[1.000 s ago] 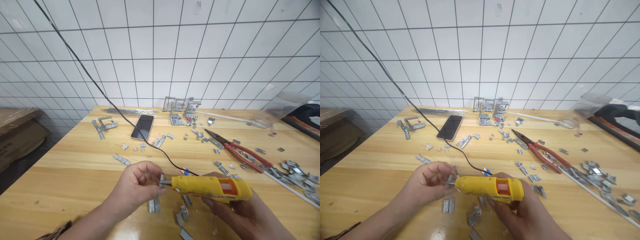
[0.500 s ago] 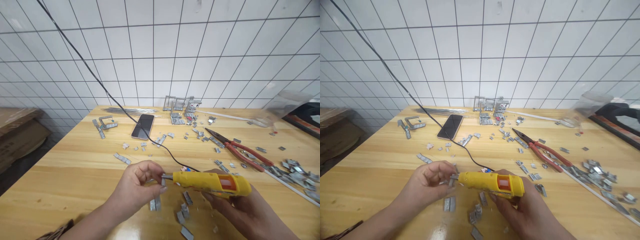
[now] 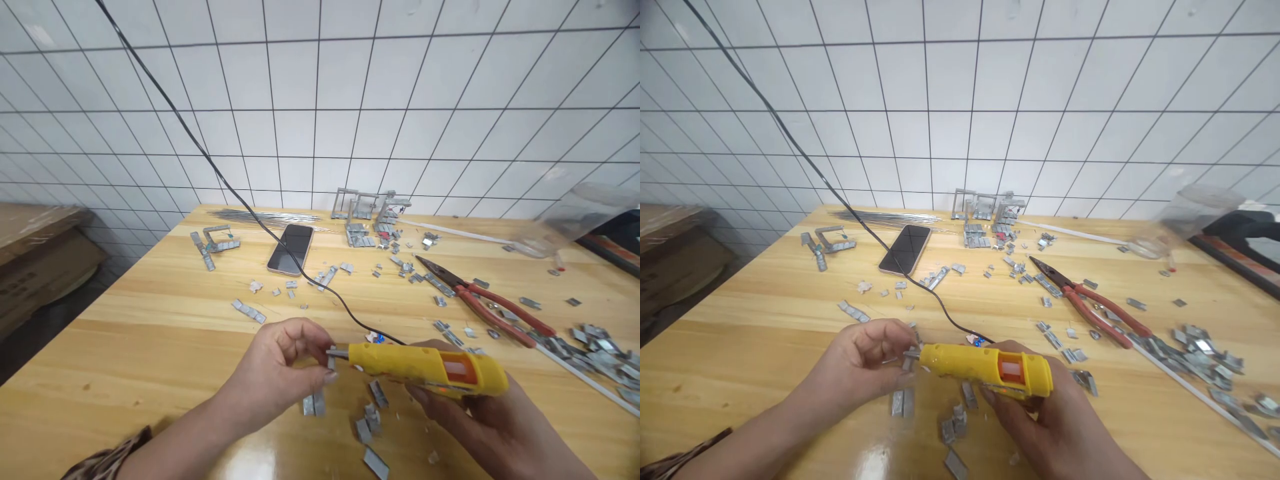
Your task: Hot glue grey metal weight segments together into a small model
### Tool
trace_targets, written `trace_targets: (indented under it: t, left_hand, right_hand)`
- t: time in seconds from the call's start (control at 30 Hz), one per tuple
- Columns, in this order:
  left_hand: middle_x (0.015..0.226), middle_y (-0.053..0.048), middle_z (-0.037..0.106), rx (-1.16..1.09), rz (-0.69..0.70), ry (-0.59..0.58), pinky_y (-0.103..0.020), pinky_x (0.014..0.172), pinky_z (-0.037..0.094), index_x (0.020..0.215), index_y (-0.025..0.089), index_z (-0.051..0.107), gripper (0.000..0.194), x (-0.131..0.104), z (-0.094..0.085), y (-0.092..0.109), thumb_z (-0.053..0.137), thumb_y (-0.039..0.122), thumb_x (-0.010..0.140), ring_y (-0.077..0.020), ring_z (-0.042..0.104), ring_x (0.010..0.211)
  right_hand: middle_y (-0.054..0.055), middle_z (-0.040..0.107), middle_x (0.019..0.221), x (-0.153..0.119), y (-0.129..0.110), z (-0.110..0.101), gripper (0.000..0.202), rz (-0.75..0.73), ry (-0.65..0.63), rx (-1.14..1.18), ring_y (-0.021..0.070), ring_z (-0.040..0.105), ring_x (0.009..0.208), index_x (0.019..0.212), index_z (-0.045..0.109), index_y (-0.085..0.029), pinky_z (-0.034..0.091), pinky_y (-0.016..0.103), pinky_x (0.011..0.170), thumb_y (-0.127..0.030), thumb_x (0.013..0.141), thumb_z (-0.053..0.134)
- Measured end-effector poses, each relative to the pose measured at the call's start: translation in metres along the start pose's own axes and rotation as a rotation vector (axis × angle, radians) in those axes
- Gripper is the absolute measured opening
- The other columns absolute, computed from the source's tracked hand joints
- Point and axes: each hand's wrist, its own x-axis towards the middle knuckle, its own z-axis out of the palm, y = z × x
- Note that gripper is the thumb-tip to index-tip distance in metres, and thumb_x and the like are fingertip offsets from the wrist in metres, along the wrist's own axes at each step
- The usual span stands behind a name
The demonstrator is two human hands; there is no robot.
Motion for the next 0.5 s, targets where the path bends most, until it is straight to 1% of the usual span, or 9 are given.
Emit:
trace_targets:
  t: [0.13, 0.27, 0.37, 0.43, 0.5]
  left_hand:
    - [0.077, -0.001, 0.068, -0.029, 0.024, -0.03, -0.022, 0.067, 0.051, 0.079, 0.016, 0.065, 0.021, 0.001, -0.002, -0.003, 0.078, 0.008, 0.065, -0.0124, 0.063, 0.073]
    - [0.077, -0.001, 0.068, -0.018, 0.015, -0.015, -0.022, 0.065, 0.051, 0.078, 0.015, 0.066, 0.02, 0.002, -0.002, 0.001, 0.078, 0.008, 0.064, -0.0124, 0.063, 0.072]
    - [0.077, -0.001, 0.068, -0.009, 0.008, -0.005, -0.022, 0.065, 0.05, 0.076, 0.015, 0.065, 0.019, 0.001, -0.002, 0.004, 0.077, 0.006, 0.063, -0.0122, 0.062, 0.072]
    - [0.077, 0.0, 0.068, -0.013, 0.0, -0.008, -0.022, 0.065, 0.05, 0.077, 0.015, 0.065, 0.019, -0.001, -0.002, 0.004, 0.076, 0.006, 0.064, -0.0124, 0.062, 0.072]
    - [0.077, 0.0, 0.068, -0.014, -0.008, -0.012, -0.023, 0.065, 0.051, 0.078, 0.016, 0.065, 0.02, -0.001, -0.002, 0.002, 0.076, 0.007, 0.064, -0.0131, 0.062, 0.073]
  right_hand:
    - [-0.001, 0.059, 0.059, -0.001, 0.002, 0.0, 0.013, 0.012, -0.006, -0.008, 0.0198, 0.063, 0.062, 0.072, 0.061, -0.025, 0.054, 0.024, 0.051, -0.036, 0.079, 0.063]
    - [0.0, 0.062, 0.065, -0.002, -0.003, 0.001, 0.014, 0.02, -0.008, 0.043, 0.0168, 0.06, 0.058, 0.074, 0.064, -0.025, 0.051, 0.021, 0.048, -0.037, 0.08, 0.062]
    - [-0.001, 0.06, 0.061, -0.001, -0.008, 0.001, 0.016, 0.015, -0.019, 0.049, 0.0151, 0.057, 0.053, 0.069, 0.063, -0.025, 0.048, 0.02, 0.044, -0.036, 0.08, 0.062]
    - [-0.001, 0.059, 0.059, -0.001, -0.008, 0.001, 0.017, 0.02, -0.009, 0.039, 0.0156, 0.057, 0.052, 0.066, 0.061, -0.025, 0.048, 0.02, 0.044, -0.036, 0.078, 0.063]
    - [-0.001, 0.06, 0.06, -0.001, -0.005, 0.001, 0.014, 0.037, 0.014, 0.046, 0.0173, 0.06, 0.056, 0.069, 0.062, -0.025, 0.05, 0.021, 0.046, -0.036, 0.078, 0.063]
